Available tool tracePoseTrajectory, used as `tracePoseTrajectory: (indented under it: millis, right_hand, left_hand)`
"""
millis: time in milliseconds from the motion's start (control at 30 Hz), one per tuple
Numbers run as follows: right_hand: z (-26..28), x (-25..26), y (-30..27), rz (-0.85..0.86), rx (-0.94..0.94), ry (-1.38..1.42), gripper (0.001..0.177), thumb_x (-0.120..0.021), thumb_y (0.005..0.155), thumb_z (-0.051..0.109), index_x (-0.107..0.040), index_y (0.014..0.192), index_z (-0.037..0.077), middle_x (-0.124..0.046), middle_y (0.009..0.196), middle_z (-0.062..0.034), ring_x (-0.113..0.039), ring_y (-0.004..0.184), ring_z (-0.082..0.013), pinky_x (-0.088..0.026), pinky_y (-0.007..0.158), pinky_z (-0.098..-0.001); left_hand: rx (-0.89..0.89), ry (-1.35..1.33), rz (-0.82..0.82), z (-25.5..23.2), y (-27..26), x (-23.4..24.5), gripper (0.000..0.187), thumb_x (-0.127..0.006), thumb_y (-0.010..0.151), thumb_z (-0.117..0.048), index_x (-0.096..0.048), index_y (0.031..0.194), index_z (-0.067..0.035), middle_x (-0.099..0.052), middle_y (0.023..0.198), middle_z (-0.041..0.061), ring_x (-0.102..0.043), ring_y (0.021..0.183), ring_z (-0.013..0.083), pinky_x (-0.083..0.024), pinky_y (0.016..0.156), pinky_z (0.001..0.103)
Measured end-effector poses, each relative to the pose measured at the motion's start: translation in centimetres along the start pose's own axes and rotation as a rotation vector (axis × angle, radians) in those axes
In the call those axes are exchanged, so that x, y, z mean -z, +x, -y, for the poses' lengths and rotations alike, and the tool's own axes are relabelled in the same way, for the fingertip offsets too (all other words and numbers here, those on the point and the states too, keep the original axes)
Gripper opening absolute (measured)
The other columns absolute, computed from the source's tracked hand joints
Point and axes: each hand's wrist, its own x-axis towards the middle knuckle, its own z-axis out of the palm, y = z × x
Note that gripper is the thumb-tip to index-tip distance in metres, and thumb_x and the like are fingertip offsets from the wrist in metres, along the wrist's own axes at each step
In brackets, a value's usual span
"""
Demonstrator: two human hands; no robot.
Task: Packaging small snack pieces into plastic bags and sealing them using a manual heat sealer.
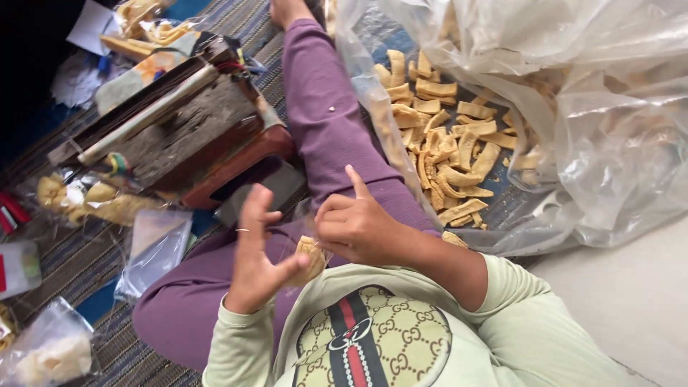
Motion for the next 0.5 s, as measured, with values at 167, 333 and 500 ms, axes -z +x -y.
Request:
tracePoseTrajectory:
  millis: [167, 333, 500]
  right_hand:
    - [-7.8, 3.5, -6.0, 0.169, -0.693, 0.456, 0.018, -0.070, 0.091, 0.023, -0.072, 0.106, 0.015, -0.077, 0.114, -0.0038, -0.070, 0.110, -0.0169, -0.032, 0.112, -0.0531]
    - [-17.6, 4.6, -19.3, 0.254, -1.180, -0.388, 0.016, -0.066, 0.091, 0.020, -0.077, 0.100, 0.012, -0.075, 0.106, -0.0063, -0.069, 0.095, -0.0250, -0.055, 0.084, -0.0413]
    - [-24.4, 1.3, -29.4, 0.552, -1.315, -0.550, 0.058, -0.071, 0.089, 0.045, -0.058, 0.144, 0.029, -0.078, 0.110, -0.0133, -0.073, 0.110, -0.0370, -0.051, 0.090, -0.0556]
  left_hand:
    - [0.454, -0.663, 0.598, 3.8, -4.2, -3.1, 0.058, -0.079, 0.075, -0.010, -0.056, 0.126, 0.002, -0.070, 0.095, 0.009, -0.065, 0.076, 0.0158, -0.055, 0.071, 0.026]
    - [0.439, -0.861, 0.517, 4.1, -4.6, -2.7, 0.078, -0.071, 0.082, -0.023, -0.038, 0.149, 0.000, -0.062, 0.136, 0.022, -0.071, 0.112, 0.0353, -0.060, 0.093, 0.048]
    - [0.385, -0.642, 0.091, 6.4, -3.8, -3.4, 0.067, -0.075, 0.087, -0.012, -0.044, 0.146, -0.006, -0.068, 0.124, 0.020, -0.067, 0.103, 0.0223, -0.058, 0.085, 0.042]
